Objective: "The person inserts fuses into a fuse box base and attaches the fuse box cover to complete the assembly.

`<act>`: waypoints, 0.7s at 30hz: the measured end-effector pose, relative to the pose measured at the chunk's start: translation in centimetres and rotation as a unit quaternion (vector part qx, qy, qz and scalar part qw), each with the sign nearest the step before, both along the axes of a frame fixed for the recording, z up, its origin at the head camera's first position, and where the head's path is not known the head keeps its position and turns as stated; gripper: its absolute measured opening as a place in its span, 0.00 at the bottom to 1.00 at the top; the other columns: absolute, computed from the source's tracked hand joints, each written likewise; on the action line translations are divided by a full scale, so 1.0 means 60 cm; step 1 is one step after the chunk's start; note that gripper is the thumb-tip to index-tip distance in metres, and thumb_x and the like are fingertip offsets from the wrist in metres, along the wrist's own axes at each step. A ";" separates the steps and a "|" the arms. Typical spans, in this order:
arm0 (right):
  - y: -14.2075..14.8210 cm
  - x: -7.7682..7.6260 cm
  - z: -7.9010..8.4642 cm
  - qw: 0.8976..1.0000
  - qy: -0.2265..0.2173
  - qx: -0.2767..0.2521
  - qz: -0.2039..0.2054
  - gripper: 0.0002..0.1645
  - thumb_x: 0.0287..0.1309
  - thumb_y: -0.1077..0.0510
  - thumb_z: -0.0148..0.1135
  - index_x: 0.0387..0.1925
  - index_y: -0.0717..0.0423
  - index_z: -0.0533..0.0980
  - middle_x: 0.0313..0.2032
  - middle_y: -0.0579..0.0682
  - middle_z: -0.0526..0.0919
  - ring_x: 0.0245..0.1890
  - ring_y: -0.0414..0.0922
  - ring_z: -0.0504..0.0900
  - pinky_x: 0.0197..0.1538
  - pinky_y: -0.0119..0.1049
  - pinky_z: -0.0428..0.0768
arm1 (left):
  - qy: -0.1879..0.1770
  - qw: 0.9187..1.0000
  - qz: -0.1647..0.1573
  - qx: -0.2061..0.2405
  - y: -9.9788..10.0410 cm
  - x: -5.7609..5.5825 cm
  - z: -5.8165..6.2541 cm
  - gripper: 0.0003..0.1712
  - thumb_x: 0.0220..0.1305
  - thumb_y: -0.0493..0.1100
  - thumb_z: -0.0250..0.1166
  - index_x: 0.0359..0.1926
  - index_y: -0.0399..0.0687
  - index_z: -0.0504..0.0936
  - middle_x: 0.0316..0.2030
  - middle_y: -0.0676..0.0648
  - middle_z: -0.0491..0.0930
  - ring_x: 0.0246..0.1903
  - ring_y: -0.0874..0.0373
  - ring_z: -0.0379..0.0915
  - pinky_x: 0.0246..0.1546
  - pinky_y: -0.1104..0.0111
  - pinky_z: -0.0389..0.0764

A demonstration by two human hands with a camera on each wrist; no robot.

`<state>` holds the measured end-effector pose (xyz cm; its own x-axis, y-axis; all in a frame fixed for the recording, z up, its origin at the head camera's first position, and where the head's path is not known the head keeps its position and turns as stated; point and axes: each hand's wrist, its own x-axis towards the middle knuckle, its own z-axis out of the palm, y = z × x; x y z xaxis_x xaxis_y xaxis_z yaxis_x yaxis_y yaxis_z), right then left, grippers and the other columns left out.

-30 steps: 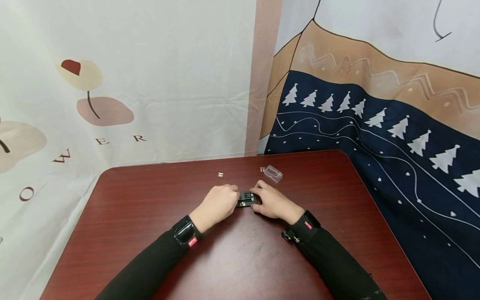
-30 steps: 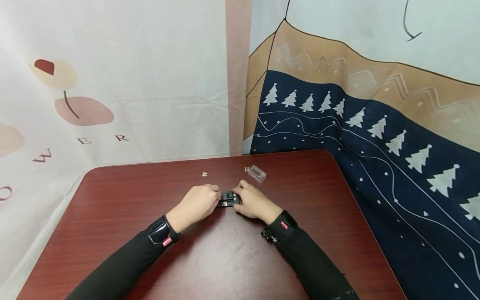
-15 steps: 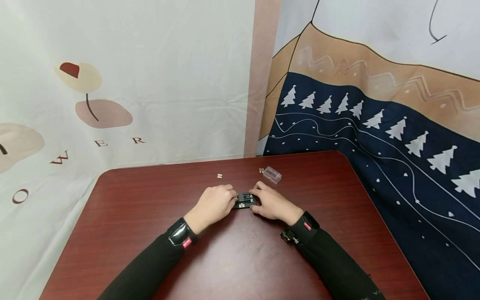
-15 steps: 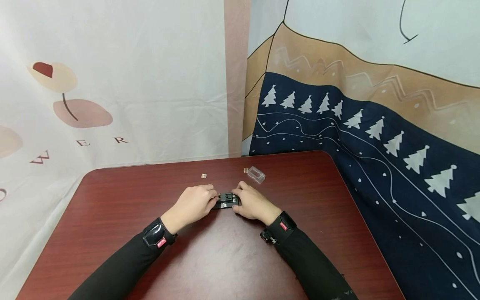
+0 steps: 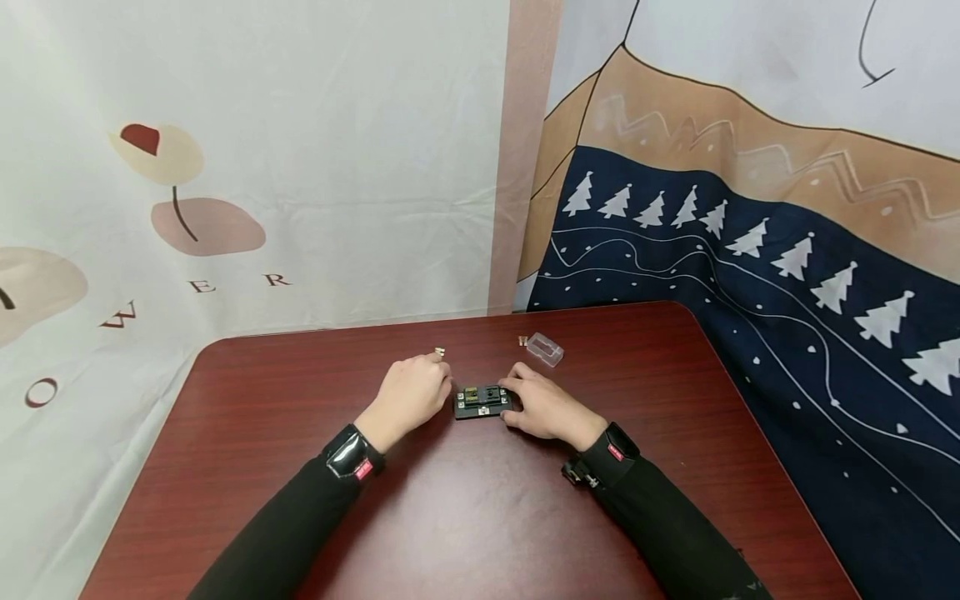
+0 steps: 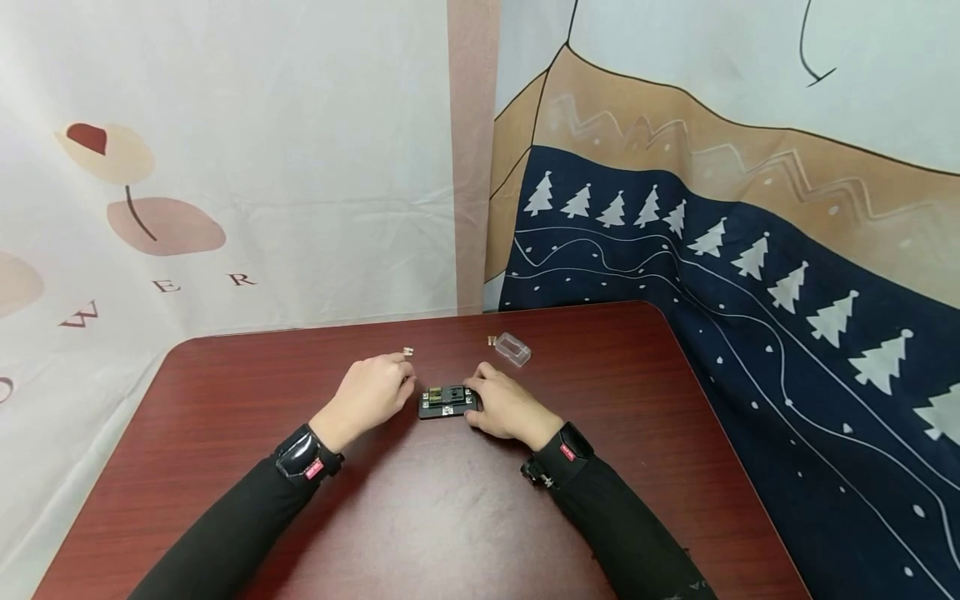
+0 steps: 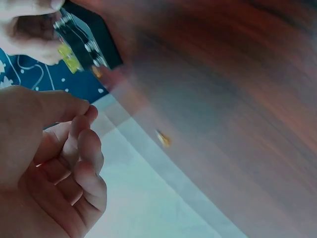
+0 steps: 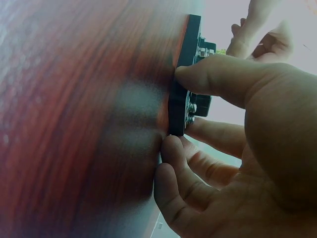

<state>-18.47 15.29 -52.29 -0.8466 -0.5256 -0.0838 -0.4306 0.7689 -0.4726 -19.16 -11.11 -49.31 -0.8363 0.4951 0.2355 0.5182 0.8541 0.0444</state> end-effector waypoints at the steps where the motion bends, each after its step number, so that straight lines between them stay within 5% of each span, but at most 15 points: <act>1: 0.000 0.000 -0.001 1.000 0.001 0.001 0.000 0.31 0.68 0.53 0.74 0.70 0.56 0.80 0.56 0.49 0.76 0.48 0.43 0.76 0.55 0.41 0.77 | -0.002 1.000 0.005 -0.002 -0.003 -0.003 0.000 0.07 0.74 0.43 0.71 0.36 0.49 0.92 0.38 0.49 0.88 0.35 0.48 0.91 0.31 0.53 0.90; 15: 0.001 -0.001 -0.001 1.000 0.001 0.004 -0.001 0.32 0.68 0.53 0.74 0.71 0.57 0.80 0.57 0.49 0.76 0.48 0.43 0.76 0.55 0.41 0.77 | -0.034 0.992 0.112 0.040 -0.030 -0.067 -0.012 0.09 0.75 0.42 0.68 0.39 0.47 0.94 0.34 0.46 0.89 0.36 0.42 0.90 0.34 0.47 0.89; 21: 0.001 -0.001 -0.003 1.000 0.004 0.006 0.000 0.32 0.68 0.52 0.74 0.71 0.56 0.80 0.57 0.49 0.76 0.48 0.44 0.76 0.55 0.41 0.76 | -0.056 0.988 0.134 0.045 -0.030 -0.085 -0.013 0.11 0.76 0.44 0.68 0.38 0.46 0.94 0.34 0.44 0.91 0.35 0.42 0.90 0.35 0.48 0.89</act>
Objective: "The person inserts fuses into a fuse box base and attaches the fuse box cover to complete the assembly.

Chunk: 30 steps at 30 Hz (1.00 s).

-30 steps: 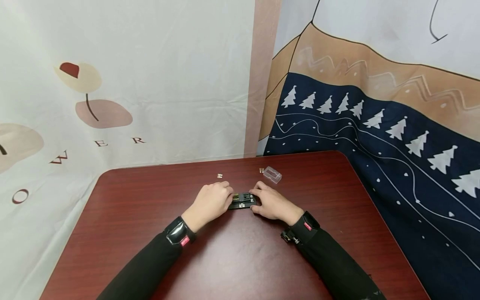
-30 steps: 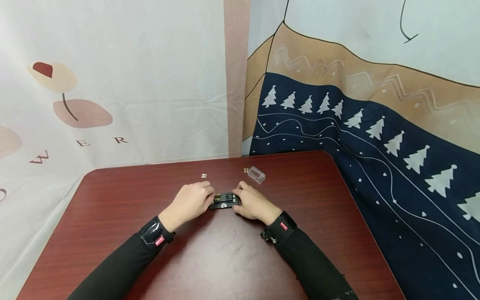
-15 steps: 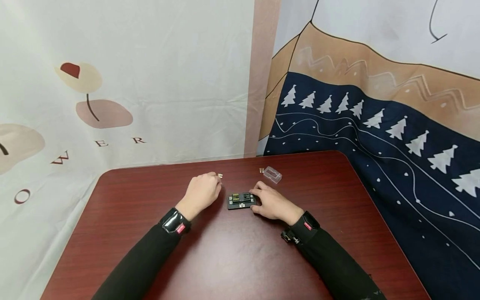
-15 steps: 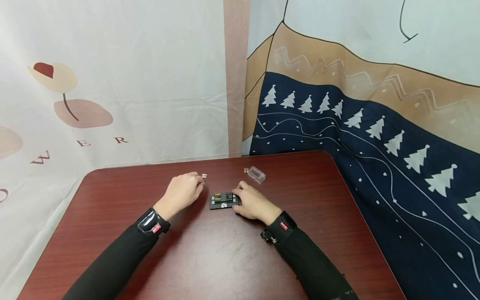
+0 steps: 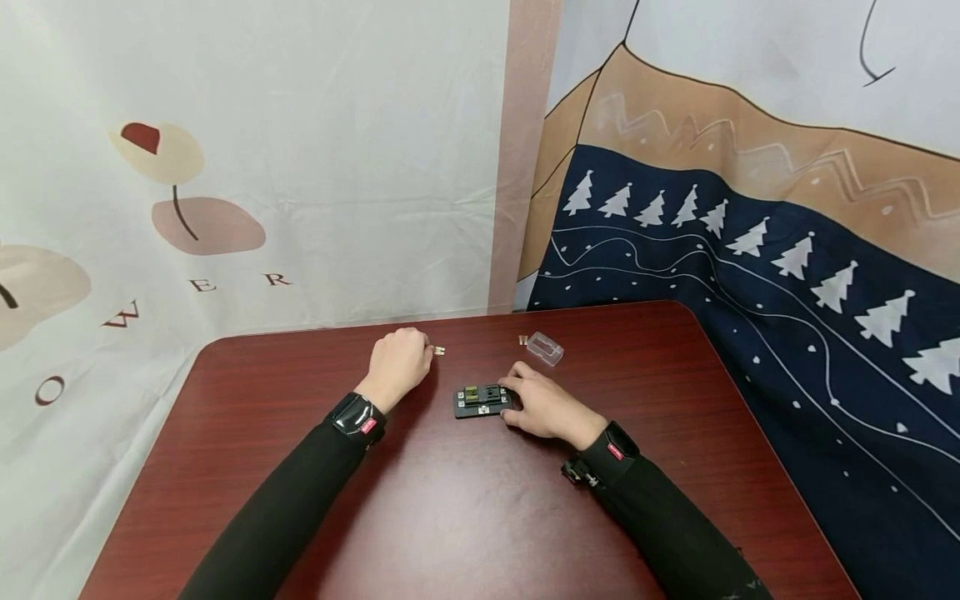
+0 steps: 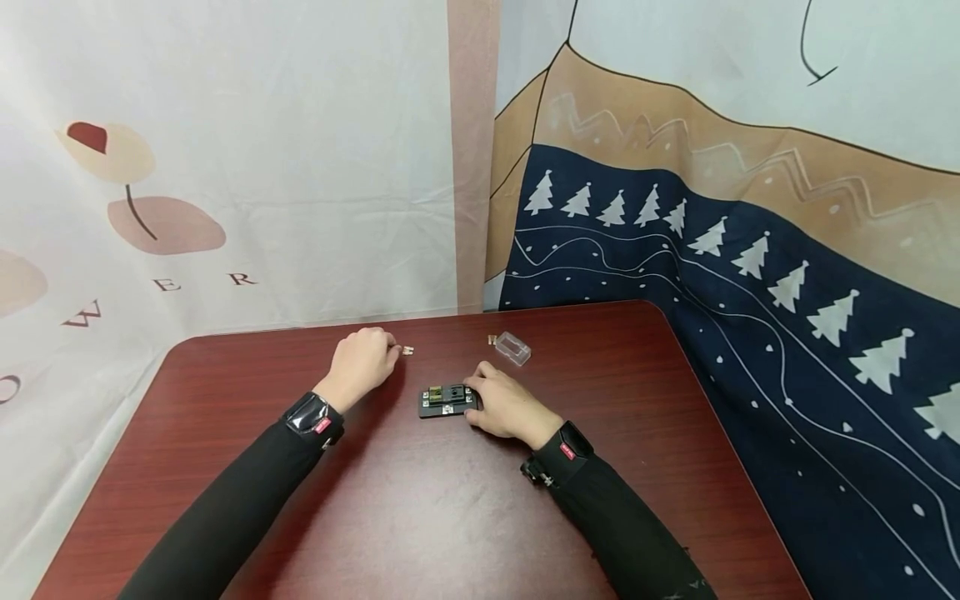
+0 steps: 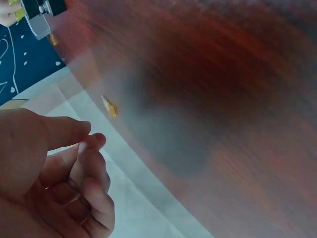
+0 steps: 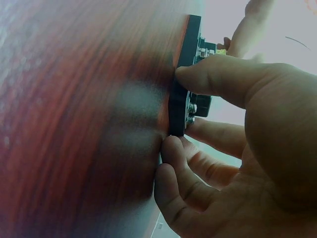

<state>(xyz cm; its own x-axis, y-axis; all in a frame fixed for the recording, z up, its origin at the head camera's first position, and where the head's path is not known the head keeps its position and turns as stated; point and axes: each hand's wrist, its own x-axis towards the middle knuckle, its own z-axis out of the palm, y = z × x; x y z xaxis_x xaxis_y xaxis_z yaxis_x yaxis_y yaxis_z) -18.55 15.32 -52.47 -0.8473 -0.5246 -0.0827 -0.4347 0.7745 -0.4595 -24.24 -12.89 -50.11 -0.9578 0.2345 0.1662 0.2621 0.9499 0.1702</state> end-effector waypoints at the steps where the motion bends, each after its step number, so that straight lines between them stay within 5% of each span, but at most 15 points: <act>1: 0.000 0.000 0.000 1.000 0.000 0.000 0.000 0.32 0.68 0.52 0.74 0.71 0.56 0.80 0.57 0.49 0.76 0.48 0.44 0.76 0.55 0.41 0.76 | -0.004 1.000 0.000 -0.002 0.001 -0.003 0.000 0.11 0.76 0.44 0.68 0.38 0.46 0.94 0.34 0.44 0.91 0.34 0.43 0.89 0.34 0.49 0.89; 10: 0.001 0.001 0.002 1.000 -0.002 -0.003 -0.001 0.32 0.68 0.53 0.74 0.70 0.57 0.80 0.57 0.50 0.76 0.48 0.44 0.76 0.54 0.41 0.76 | -0.033 0.999 -0.005 -0.023 0.009 -0.024 0.001 0.15 0.76 0.44 0.68 0.30 0.45 0.90 0.30 0.44 0.88 0.28 0.48 0.85 0.29 0.52 0.87; 17: 0.000 0.001 0.002 1.000 -0.007 0.000 -0.001 0.33 0.70 0.52 0.73 0.72 0.57 0.79 0.57 0.50 0.76 0.49 0.44 0.75 0.55 0.41 0.76 | -0.059 0.997 0.005 -0.042 0.014 -0.029 -0.007 0.15 0.77 0.47 0.70 0.34 0.43 0.89 0.31 0.42 0.88 0.31 0.45 0.87 0.31 0.50 0.88; 30: -0.002 0.001 0.007 1.000 -0.016 -0.010 -0.007 0.32 0.69 0.53 0.74 0.71 0.56 0.80 0.56 0.49 0.76 0.47 0.44 0.75 0.54 0.41 0.76 | -0.048 0.998 -0.003 -0.047 0.015 -0.035 -0.008 0.11 0.75 0.43 0.70 0.35 0.43 0.91 0.34 0.43 0.91 0.34 0.44 0.89 0.33 0.49 0.90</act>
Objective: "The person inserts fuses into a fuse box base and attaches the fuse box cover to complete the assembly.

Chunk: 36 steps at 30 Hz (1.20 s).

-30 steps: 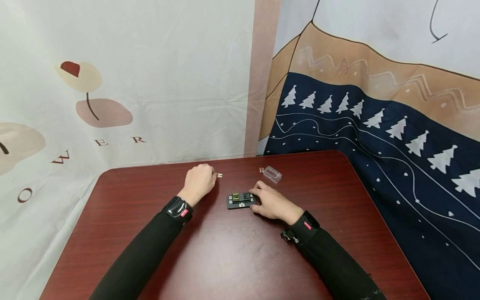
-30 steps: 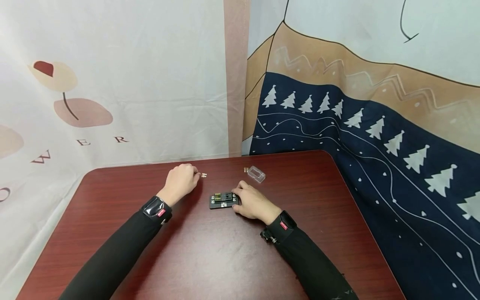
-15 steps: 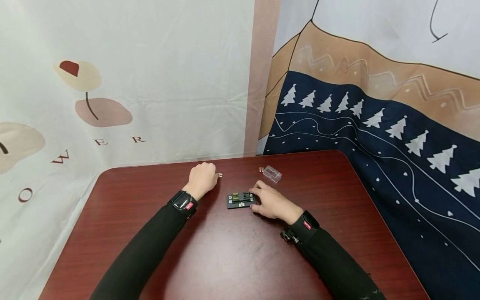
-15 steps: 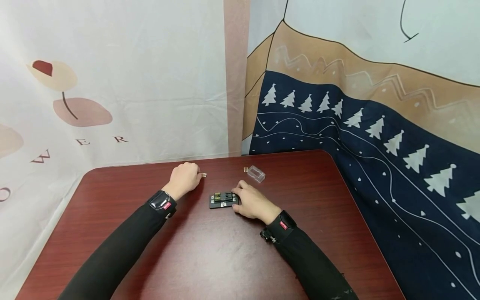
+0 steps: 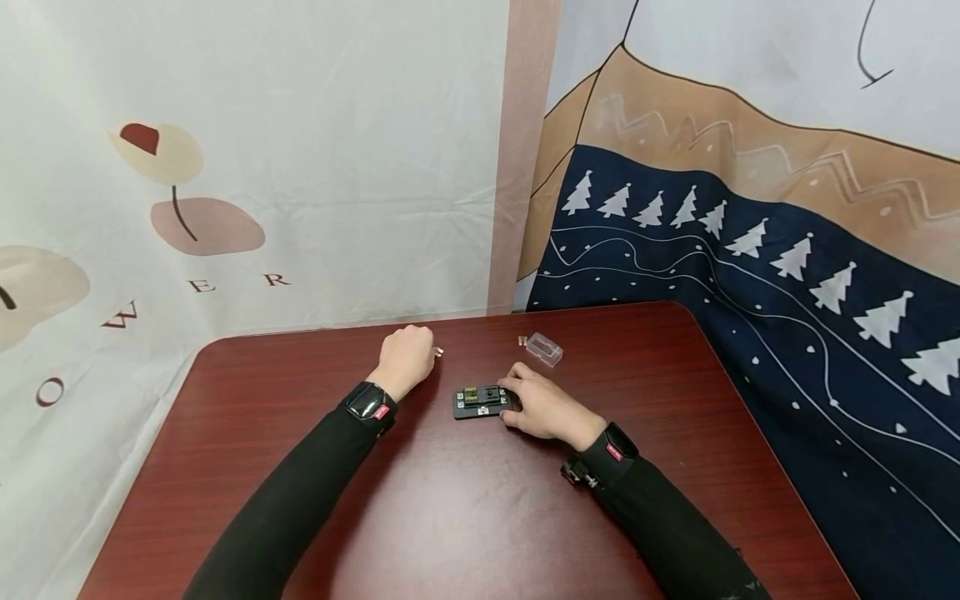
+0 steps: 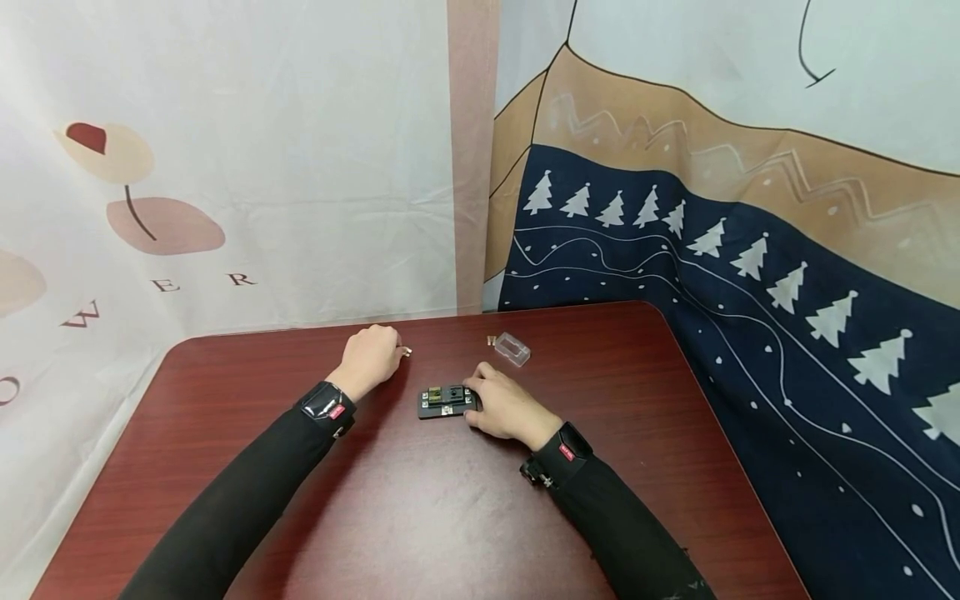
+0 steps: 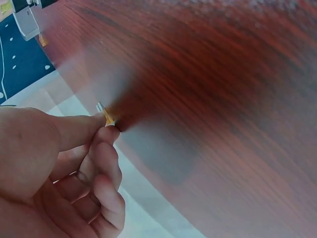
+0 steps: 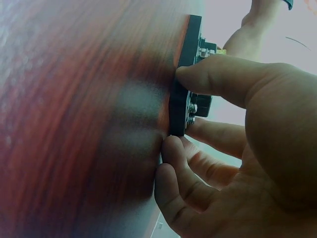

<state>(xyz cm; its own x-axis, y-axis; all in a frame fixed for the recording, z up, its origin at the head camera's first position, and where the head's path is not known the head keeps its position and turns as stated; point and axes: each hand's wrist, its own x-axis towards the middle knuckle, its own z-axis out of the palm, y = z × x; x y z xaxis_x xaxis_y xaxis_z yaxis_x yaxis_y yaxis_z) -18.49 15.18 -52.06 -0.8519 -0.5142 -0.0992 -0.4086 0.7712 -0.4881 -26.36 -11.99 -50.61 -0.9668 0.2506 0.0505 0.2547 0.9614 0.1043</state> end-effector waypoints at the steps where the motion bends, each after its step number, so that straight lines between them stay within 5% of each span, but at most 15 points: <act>1: 0.000 0.000 0.000 1.000 0.000 0.000 0.000 0.32 0.69 0.53 0.74 0.71 0.56 0.80 0.56 0.50 0.76 0.47 0.44 0.75 0.54 0.41 0.76 | 0.001 1.000 -0.001 0.000 0.000 0.000 0.000 0.11 0.75 0.43 0.70 0.35 0.43 0.90 0.34 0.43 0.91 0.33 0.44 0.89 0.33 0.50 0.90; 16: 0.001 0.001 -0.002 1.000 0.007 0.005 0.001 0.32 0.69 0.52 0.74 0.71 0.57 0.80 0.56 0.49 0.76 0.48 0.44 0.75 0.54 0.41 0.76 | -0.004 1.000 -0.007 0.001 0.004 0.001 0.000 0.12 0.75 0.42 0.68 0.35 0.41 0.91 0.33 0.42 0.90 0.32 0.47 0.88 0.32 0.50 0.89; 28: 0.003 0.002 -0.002 1.000 0.009 0.002 0.002 0.32 0.69 0.53 0.74 0.71 0.57 0.80 0.56 0.49 0.76 0.47 0.43 0.75 0.53 0.41 0.76 | -0.020 1.000 -0.002 0.014 0.010 0.002 -0.001 0.18 0.75 0.43 0.68 0.24 0.45 0.84 0.26 0.45 0.84 0.29 0.49 0.83 0.32 0.50 0.87; 36: 0.002 0.000 -0.002 1.000 0.010 0.003 0.003 0.32 0.69 0.53 0.74 0.71 0.57 0.80 0.57 0.50 0.76 0.49 0.44 0.76 0.56 0.41 0.77 | -0.019 1.000 -0.003 0.012 0.010 0.002 0.002 0.15 0.75 0.44 0.69 0.29 0.45 0.87 0.29 0.44 0.87 0.32 0.47 0.86 0.33 0.50 0.88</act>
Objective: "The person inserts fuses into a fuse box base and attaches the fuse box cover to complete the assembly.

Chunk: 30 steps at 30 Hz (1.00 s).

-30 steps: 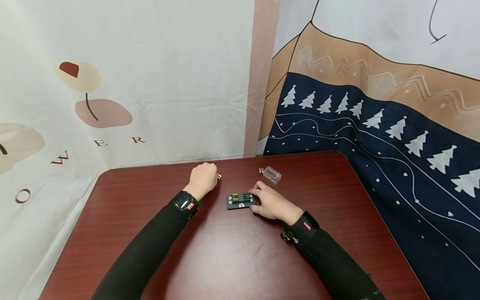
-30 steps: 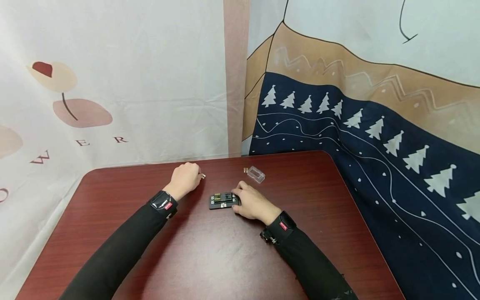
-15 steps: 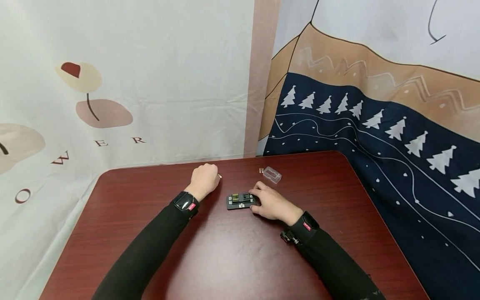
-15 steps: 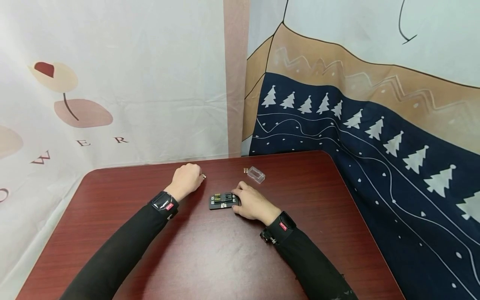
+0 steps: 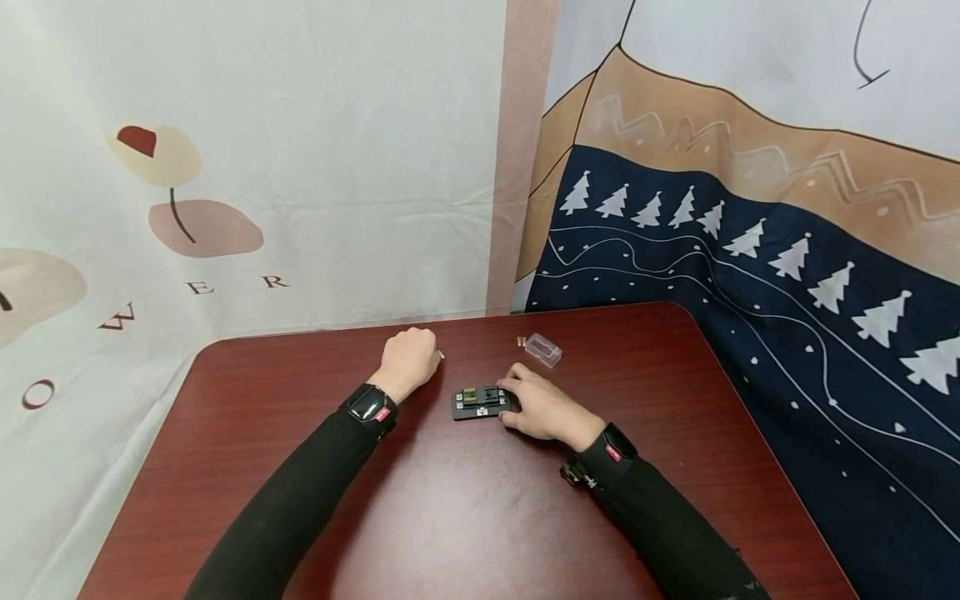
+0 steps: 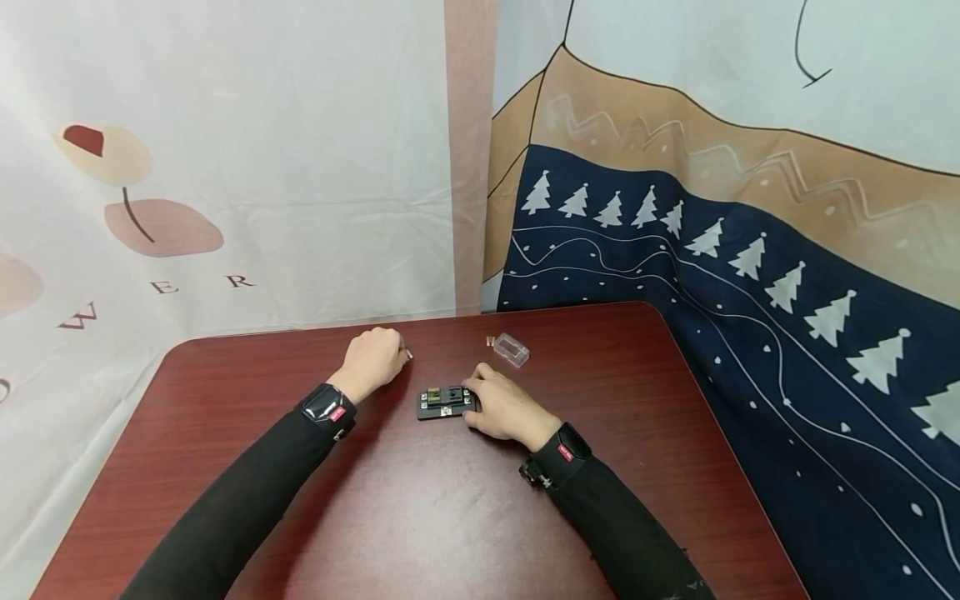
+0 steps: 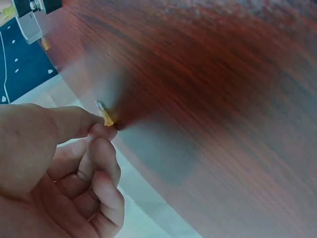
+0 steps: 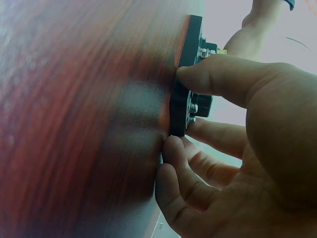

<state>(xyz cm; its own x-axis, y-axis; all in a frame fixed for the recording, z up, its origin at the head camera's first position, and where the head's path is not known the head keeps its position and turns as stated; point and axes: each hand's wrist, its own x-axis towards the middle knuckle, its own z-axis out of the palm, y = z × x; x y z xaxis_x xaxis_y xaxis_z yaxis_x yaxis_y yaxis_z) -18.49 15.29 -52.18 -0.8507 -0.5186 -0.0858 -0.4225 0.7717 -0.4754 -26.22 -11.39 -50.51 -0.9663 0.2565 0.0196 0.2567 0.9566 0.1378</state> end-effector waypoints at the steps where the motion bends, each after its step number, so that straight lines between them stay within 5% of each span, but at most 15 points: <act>1: 0.000 0.000 0.000 1.000 0.000 0.000 0.000 0.32 0.69 0.52 0.74 0.71 0.57 0.80 0.57 0.50 0.76 0.49 0.44 0.76 0.56 0.41 0.77 | -0.001 1.000 0.000 0.000 0.000 0.000 0.000 0.15 0.75 0.45 0.69 0.29 0.44 0.88 0.29 0.44 0.86 0.31 0.47 0.86 0.33 0.51 0.88; 20: 0.000 -0.001 0.000 1.000 -0.001 -0.001 0.002 0.32 0.69 0.52 0.74 0.70 0.56 0.80 0.57 0.50 0.76 0.48 0.43 0.76 0.55 0.41 0.77 | 0.003 1.000 -0.016 -0.015 0.007 0.005 0.007 0.11 0.76 0.40 0.67 0.35 0.41 0.90 0.34 0.42 0.90 0.32 0.47 0.87 0.33 0.50 0.89; 30: 0.000 -0.001 -0.004 1.000 0.002 -0.003 0.003 0.32 0.69 0.53 0.74 0.71 0.57 0.80 0.57 0.50 0.76 0.49 0.44 0.76 0.55 0.41 0.77 | -0.006 1.000 -0.016 -0.011 0.009 0.003 0.006 0.15 0.76 0.41 0.65 0.29 0.43 0.87 0.30 0.44 0.86 0.29 0.51 0.82 0.31 0.52 0.87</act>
<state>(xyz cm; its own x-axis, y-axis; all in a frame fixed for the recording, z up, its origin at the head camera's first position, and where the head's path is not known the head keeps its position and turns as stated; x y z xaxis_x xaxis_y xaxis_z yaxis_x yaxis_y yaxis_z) -18.57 15.30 -52.41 -0.8481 -0.5237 -0.0800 -0.4286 0.7670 -0.4776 -26.02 -10.84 -50.13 -0.9580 0.2866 0.0022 0.2849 0.9511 0.1192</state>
